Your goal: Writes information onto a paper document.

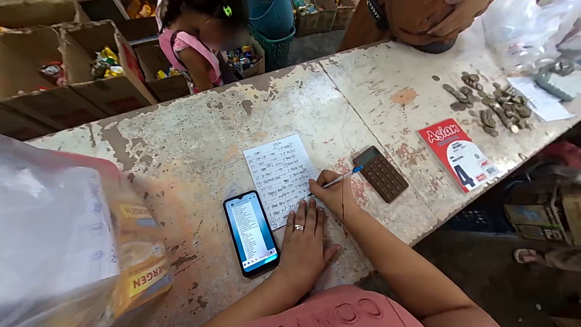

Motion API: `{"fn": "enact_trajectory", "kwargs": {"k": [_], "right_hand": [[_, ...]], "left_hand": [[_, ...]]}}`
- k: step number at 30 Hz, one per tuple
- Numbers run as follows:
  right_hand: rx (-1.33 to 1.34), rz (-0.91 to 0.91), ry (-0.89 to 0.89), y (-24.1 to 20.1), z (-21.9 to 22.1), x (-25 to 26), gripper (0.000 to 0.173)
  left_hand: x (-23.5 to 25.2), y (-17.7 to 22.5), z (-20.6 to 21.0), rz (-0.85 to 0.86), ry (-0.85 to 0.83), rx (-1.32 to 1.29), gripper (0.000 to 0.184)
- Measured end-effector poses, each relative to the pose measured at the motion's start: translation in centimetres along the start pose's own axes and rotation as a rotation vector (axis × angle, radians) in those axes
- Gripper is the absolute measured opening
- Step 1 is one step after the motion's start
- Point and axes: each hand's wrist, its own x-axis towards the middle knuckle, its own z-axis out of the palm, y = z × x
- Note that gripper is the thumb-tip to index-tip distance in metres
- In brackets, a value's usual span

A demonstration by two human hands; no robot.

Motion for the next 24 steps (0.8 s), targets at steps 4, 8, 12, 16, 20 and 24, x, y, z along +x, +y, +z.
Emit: {"fn": "enact_trajectory", "kwargs": {"k": [4, 8, 12, 16, 20, 24], "right_hand": [[-0.012, 0.004, -0.03, -0.25, -0.35, 0.03, 0.031], [-0.037, 0.003, -0.004, -0.36, -0.25, 0.07, 0.031], [-0.03, 0.006, -0.003, -0.29, -0.18, 0.05, 0.03], [-0.019, -0.008, 0.006, -0.08, -0.4, 0.11, 0.03], [-0.005, 0.074, 0.024, -0.34, -1.04, 0.17, 0.029], [-0.018, 0.021, 0.041, 0.09, -0.61, 0.08, 0.031]], "left_hand": [[0.06, 0.08, -0.16, -0.007, -0.021, 0.011, 0.085], [-0.07, 0.11, -0.19, -0.013, 0.005, 0.038, 0.084], [-0.11, 0.1, -0.15, -0.007, 0.028, 0.048, 0.084], [-0.1, 0.12, -0.23, -0.012, 0.024, 0.056, 0.084], [-0.1, 0.15, -0.22, -0.013, 0.02, 0.068, 0.084], [-0.12, 0.15, -0.12, -0.008, 0.042, 0.077, 0.084]]}}
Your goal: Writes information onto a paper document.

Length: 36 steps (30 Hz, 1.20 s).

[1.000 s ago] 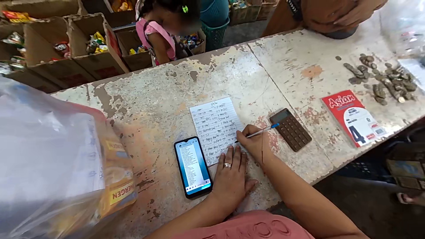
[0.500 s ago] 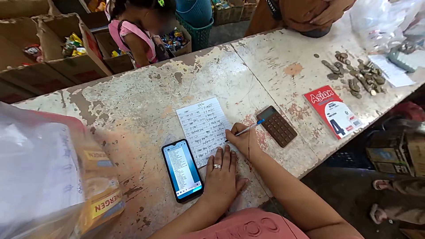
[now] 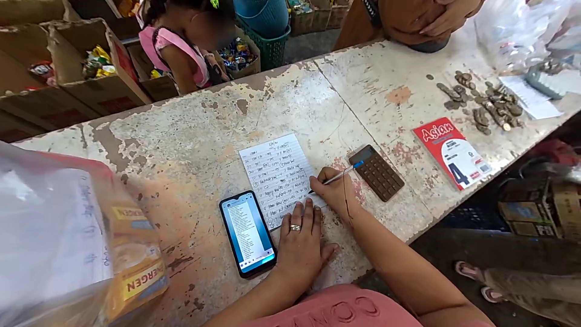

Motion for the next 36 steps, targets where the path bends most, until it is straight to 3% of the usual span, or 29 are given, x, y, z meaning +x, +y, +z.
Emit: {"fn": "enact_trajectory", "kwargs": {"k": [36], "right_hand": [[0.026, -0.026, -0.018, -0.37, -0.18, 0.13, 0.027]], "left_hand": [[-0.13, 0.15, -0.58, -0.018, -0.018, -0.014, 0.08]]}}
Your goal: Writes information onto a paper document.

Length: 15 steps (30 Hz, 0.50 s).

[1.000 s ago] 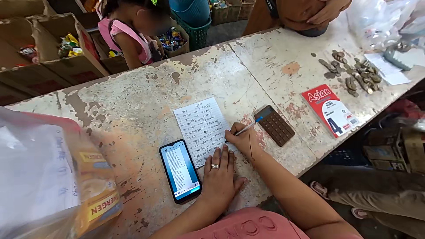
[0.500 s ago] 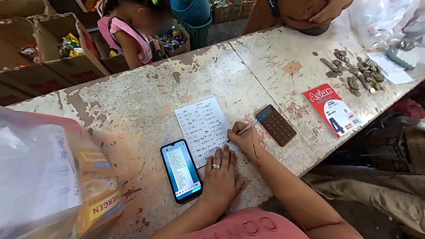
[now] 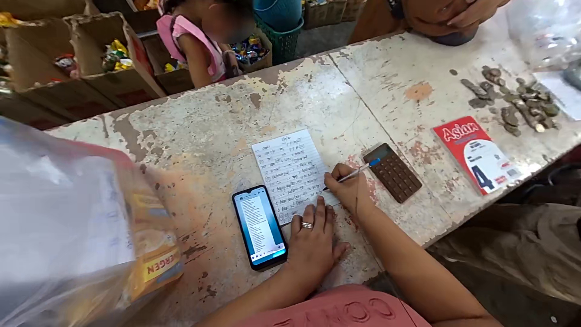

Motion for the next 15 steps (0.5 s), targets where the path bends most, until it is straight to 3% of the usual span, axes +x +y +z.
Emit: {"fn": "enact_trajectory", "kwargs": {"k": [4, 9, 15], "right_hand": [[0.025, 0.023, -0.029, -0.2, -0.1, 0.1, 0.028], [0.353, -0.002, 0.08, 1.6, 0.1, 0.8, 0.013], [0.335, -0.093, 0.074, 1.0, 0.0, 0.6, 0.017]], "left_hand": [[-0.1, 0.1, -0.7, -0.024, -0.038, -0.015, 0.078], [-0.1, 0.1, -0.6, -0.028, -0.01, -0.017, 0.076], [0.0, -0.1, -0.9, -0.047, -0.071, -0.069, 0.08]]}}
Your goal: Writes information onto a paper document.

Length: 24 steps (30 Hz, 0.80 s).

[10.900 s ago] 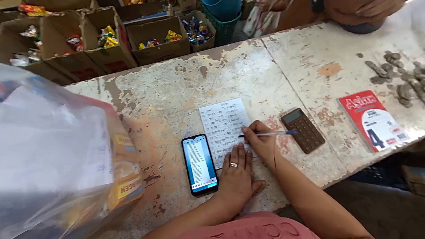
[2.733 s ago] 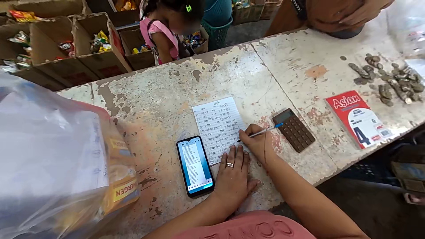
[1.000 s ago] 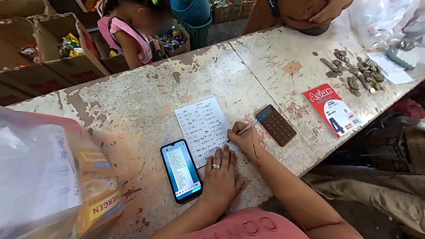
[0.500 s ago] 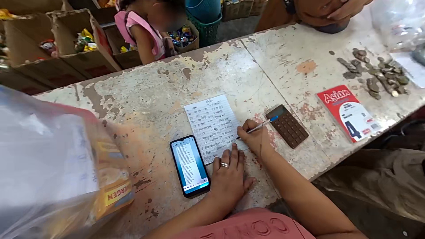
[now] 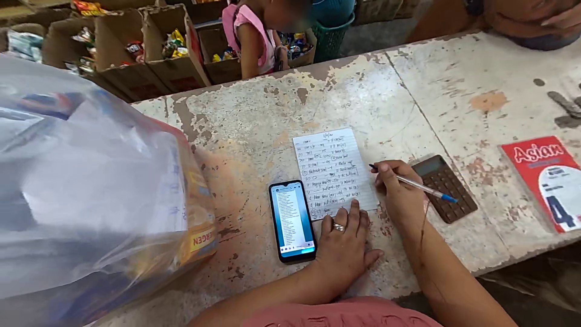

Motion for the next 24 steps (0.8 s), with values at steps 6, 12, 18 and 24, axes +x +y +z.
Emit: {"fn": "enact_trajectory", "kwargs": {"k": [6, 12, 18, 24], "right_hand": [[-0.14, -0.198, -0.072, -0.1, 0.8, -0.6, 0.018], [-0.215, -0.082, -0.187, -1.0, 2.1, -1.6, 0.026], [-0.258, -0.018, -0.157, -0.5, 2.0, -1.1, 0.032], [-0.255, -0.018, -0.153, -0.4, 2.0, -1.2, 0.026]], "left_hand": [[0.0, -0.1, 0.0, -0.01, -0.029, 0.02, 0.082], [-0.1, 0.0, 0.2, 0.003, 0.016, 0.044, 0.082], [-0.1, 0.2, 0.3, 0.009, 0.027, 0.06, 0.084], [0.1, -0.1, 0.3, 0.037, -0.01, 0.007, 0.086]]}}
